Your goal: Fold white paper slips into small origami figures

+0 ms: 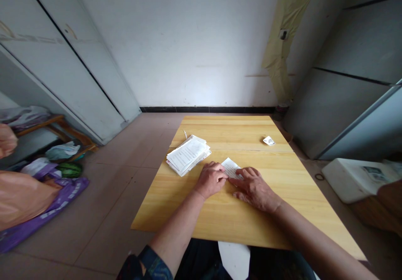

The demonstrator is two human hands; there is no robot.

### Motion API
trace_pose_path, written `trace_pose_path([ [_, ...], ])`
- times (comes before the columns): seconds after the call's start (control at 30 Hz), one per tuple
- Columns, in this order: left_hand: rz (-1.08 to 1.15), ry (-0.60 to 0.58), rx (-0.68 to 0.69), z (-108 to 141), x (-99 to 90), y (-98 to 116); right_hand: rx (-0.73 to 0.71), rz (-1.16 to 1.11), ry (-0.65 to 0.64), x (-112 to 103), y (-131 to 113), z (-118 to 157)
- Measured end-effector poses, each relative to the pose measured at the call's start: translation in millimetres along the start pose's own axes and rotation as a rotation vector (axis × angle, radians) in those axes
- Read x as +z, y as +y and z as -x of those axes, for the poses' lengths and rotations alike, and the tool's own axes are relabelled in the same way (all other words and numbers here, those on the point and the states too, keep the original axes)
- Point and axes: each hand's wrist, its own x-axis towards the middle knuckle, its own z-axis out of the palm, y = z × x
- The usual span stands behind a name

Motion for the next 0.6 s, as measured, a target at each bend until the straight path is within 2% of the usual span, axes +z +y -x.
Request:
trace_pose_path([
  [0.13, -0.028, -0.019, 0.007, 0.5, -3.9, -0.8, 0.016, 0.024, -0.005, 0.8, -9.4, 4.6],
  [0.3, -0.109, 0.054, -0.013, 1.3, -7.4, -7.2, 0.005, 0.010, 0.010, -2.6, -8.3, 10.3],
  [0.43, -0.130, 0.091, 0.067, 1.2, -9.2, 0.1, -0.003, 0.009, 0.023, -2.0, -10.0, 13.3],
  [0.53, -0.074, 0.025, 0.175, 1.8, -8.2, 8.7, 0.005, 0.016, 0.044, -1.3, -12.7, 14.7],
  [0.6, -0.085, -0.024, 0.170, 3.4, -8.3, 9.7, 0.008, 0.016, 0.050, -1.5, -13.8, 15.6],
])
